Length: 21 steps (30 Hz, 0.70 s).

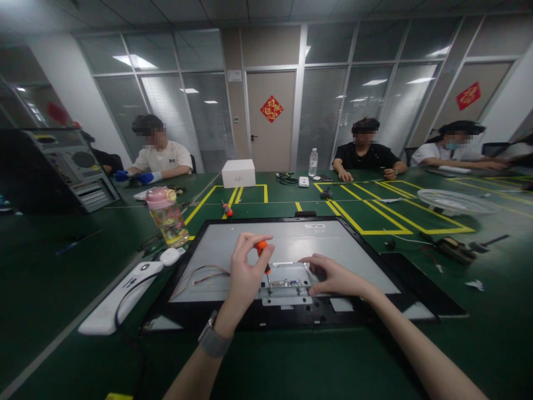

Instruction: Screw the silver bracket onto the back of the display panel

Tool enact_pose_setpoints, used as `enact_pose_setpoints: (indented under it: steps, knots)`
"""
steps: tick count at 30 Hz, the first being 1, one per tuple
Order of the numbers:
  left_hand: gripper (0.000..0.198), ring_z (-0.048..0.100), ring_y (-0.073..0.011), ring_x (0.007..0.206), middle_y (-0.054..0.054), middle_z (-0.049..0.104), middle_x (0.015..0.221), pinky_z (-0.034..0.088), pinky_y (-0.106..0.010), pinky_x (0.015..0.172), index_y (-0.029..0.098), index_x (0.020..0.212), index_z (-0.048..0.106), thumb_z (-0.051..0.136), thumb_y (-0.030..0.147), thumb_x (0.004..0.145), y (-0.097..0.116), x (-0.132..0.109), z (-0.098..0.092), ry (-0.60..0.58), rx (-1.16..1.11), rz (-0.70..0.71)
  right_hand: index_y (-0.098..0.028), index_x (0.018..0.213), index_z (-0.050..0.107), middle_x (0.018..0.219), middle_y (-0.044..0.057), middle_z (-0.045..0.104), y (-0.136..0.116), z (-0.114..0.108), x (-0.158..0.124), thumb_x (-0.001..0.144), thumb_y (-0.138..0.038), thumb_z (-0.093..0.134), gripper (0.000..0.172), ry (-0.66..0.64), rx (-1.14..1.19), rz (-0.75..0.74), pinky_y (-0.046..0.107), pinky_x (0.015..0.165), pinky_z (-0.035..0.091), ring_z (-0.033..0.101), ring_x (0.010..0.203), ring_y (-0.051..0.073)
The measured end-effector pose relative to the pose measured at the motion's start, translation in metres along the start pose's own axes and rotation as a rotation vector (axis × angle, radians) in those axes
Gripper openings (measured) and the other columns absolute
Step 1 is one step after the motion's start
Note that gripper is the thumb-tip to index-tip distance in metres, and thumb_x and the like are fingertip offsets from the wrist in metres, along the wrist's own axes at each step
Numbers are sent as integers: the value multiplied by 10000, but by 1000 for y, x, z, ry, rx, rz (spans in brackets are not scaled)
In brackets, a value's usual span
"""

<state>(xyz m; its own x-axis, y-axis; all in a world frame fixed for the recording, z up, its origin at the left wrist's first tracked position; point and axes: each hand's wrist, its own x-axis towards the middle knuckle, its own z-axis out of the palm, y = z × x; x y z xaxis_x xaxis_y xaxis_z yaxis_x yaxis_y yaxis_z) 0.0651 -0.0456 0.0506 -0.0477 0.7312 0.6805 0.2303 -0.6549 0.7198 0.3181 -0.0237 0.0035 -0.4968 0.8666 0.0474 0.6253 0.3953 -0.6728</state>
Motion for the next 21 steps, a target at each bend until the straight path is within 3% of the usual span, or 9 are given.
enact_pose_setpoints:
  steps: [5,8,11,14,16,21]
  knots:
    - [271,604,-180,863,-50,634,846,481,-296,786,179,1049,680,461,273,921,3,0,0,-65,-61,-70,-188,1247,582,872,12,509,1,0,0,644,-411,801,679,-2,-3,-7,311,742,446,540,818,207]
    - [198,588,-149,776,-24,592,834,487,-280,765,202,1004,696,602,279,847,1,0,1,-31,-27,-50,-191,1248,582,878,13,511,2,1,1,645,-401,800,675,0,-3,-6,315,746,445,541,825,210]
    - [201,596,-160,850,-36,601,926,493,-288,806,211,967,702,688,277,777,-1,-1,2,-8,-16,-17,-183,1242,586,881,16,516,1,1,1,643,-384,800,667,1,-11,-2,318,749,444,539,830,213]
    - [208,606,-190,969,-72,652,1008,488,-309,855,196,988,694,542,290,881,1,-1,1,-34,-63,-57,-176,1229,592,876,15,514,0,1,1,639,-381,805,660,-4,-5,1,313,743,444,538,823,210]
    - [279,618,-186,939,-73,671,948,492,-307,831,187,1006,689,436,280,932,2,-1,1,-42,-81,-98,-188,1229,590,872,10,510,-1,0,1,634,-372,809,661,-4,-3,8,311,748,446,538,827,208]
    - [156,569,-148,780,-19,577,847,482,-266,762,216,931,711,661,277,797,0,-1,1,56,2,-35,-174,1223,593,866,9,507,0,1,1,639,-396,802,659,-4,-6,-4,313,743,442,538,822,211]
